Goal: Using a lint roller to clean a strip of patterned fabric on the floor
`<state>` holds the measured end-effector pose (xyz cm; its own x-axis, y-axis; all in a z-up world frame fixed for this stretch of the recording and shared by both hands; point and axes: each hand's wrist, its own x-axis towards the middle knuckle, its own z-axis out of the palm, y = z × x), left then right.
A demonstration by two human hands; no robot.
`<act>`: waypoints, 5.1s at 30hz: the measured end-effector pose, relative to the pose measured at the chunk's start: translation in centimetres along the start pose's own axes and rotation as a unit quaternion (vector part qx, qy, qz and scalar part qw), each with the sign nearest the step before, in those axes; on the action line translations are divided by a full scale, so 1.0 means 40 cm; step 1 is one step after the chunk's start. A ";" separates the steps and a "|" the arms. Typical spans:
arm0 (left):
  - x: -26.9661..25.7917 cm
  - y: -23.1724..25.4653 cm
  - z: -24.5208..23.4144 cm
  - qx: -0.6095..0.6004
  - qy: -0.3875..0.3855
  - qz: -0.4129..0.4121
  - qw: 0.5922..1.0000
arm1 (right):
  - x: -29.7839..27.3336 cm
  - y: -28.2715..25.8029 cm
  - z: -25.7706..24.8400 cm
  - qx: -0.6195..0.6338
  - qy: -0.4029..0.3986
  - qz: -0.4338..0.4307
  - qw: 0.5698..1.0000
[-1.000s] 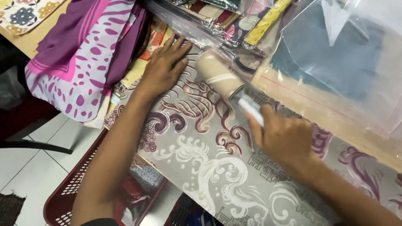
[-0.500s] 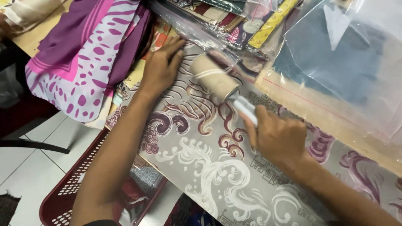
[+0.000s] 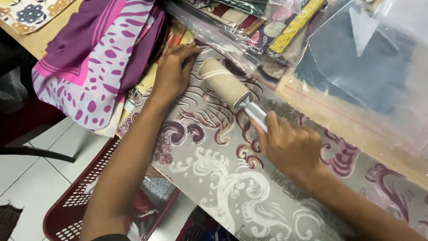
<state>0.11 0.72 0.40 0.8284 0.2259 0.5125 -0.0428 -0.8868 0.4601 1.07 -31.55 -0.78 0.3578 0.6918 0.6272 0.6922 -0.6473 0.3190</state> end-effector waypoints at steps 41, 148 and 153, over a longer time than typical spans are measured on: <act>0.055 -0.081 -0.048 -0.034 -0.270 -0.019 0.962 | -0.061 -0.132 -0.119 0.227 -0.025 -0.108 0.968; -0.039 -0.082 -0.001 0.134 0.018 0.113 0.984 | 0.103 -0.042 0.029 -0.008 -0.086 0.050 0.995; -0.039 -0.038 -0.040 0.079 0.046 0.094 0.991 | 0.128 -0.086 0.029 0.074 -0.065 0.009 0.995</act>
<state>-2.01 2.34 0.06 0.7598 0.0801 0.6452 -0.0975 -0.9671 0.2349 1.25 -25.44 0.51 0.4415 0.7227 0.5318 0.7671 -0.6115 0.1941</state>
